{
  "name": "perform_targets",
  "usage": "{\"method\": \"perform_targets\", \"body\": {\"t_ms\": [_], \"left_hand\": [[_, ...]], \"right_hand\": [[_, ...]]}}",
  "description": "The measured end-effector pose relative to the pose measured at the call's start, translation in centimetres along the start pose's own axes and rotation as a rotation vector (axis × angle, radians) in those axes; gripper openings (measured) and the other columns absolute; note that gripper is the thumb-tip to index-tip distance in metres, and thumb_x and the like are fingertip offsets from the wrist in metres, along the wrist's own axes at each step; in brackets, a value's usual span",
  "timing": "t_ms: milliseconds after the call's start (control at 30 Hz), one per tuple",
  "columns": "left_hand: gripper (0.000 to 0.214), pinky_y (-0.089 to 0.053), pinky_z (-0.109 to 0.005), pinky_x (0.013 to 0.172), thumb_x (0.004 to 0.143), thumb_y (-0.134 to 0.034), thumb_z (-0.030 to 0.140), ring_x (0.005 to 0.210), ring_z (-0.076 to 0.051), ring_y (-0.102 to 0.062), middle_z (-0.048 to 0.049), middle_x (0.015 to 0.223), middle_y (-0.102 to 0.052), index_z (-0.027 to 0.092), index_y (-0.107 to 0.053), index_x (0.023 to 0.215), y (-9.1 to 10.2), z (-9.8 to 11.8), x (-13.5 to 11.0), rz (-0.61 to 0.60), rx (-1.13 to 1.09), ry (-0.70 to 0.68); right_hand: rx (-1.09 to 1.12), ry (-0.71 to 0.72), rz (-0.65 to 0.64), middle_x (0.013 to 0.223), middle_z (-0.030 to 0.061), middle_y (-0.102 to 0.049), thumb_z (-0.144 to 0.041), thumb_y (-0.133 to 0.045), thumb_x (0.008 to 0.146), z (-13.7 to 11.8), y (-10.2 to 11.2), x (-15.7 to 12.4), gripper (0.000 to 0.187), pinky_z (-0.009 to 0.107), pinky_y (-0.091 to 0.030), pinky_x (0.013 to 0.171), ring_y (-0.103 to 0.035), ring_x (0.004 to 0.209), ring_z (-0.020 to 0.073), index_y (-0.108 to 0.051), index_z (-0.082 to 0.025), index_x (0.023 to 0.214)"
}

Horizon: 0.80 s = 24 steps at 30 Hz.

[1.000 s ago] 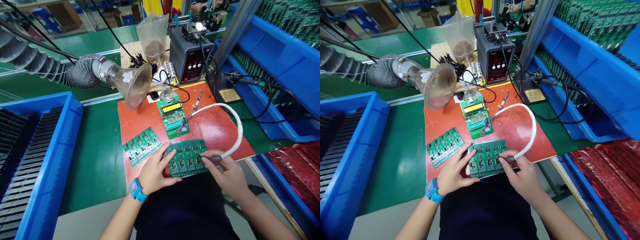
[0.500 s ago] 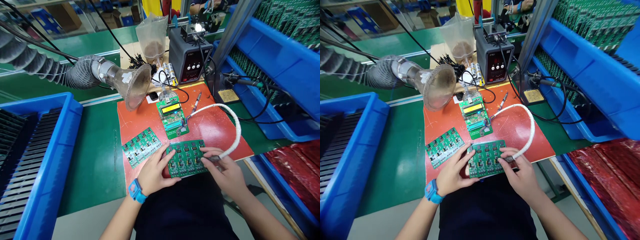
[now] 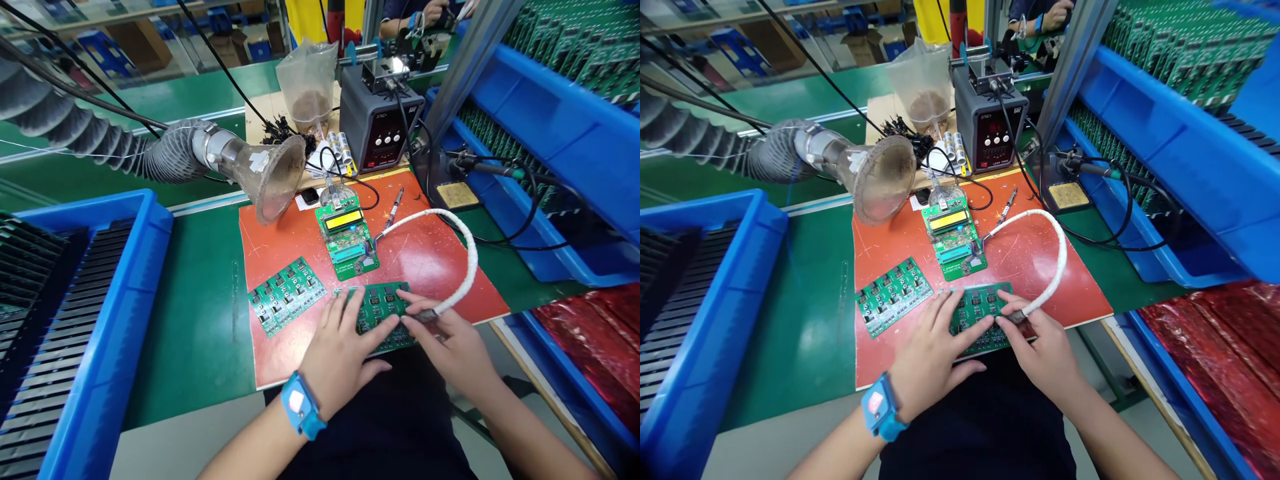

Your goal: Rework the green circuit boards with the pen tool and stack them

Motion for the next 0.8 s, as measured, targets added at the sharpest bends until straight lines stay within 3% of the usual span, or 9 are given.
{"method": "perform_targets", "body": {"t_ms": [233, 600, 800], "left_hand": [[0.065, -0.040, -0.066, 0.101, 0.075, -0.074, 0.048, 0.132, -0.043, -0.035, -0.0126, 0.146, -0.037, 0.039, -0.049, 0.134, -2.0, 0.5, 0.5, 0.058, 0.075, 0.026], [0.053, -0.036, -0.066, 0.103, 0.080, -0.071, 0.044, 0.134, -0.041, -0.033, -0.0106, 0.145, -0.039, 0.036, -0.055, 0.129, -2.0, 0.2, 0.4, 0.075, -0.019, 0.035], [0.059, -0.036, -0.066, 0.104, 0.079, -0.073, 0.043, 0.136, -0.041, -0.033, -0.0109, 0.147, -0.041, 0.032, -0.052, 0.133, -2.3, 0.0, 0.1, 0.092, -0.013, 0.022]], "right_hand": [[-0.001, -0.022, -0.008, 0.124, 0.0092, -0.066, -0.038, -0.062, 0.089, 0.3, 0.0, 0.2, 0.016, 0.028, -0.058, 0.061, -0.070, 0.088, 0.0218, -0.059, -0.023, 0.094], [0.005, -0.031, -0.001, 0.122, 0.0106, -0.067, -0.038, -0.062, 0.089, 0.1, 0.1, 0.3, 0.016, 0.029, -0.057, 0.056, -0.068, 0.069, 0.0171, -0.058, -0.022, 0.093], [0.017, -0.027, -0.002, 0.122, 0.0105, -0.067, -0.038, -0.062, 0.089, 0.2, 0.0, 0.3, 0.017, 0.029, -0.056, 0.057, -0.065, 0.066, 0.0158, -0.057, -0.022, 0.093]]}}
Point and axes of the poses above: each hand's wrist, its own x-axis towards the middle knuckle, its own y-axis out of the back of the hand, z = x × y, the point moved 2 cm from there along x, towards the middle knuckle
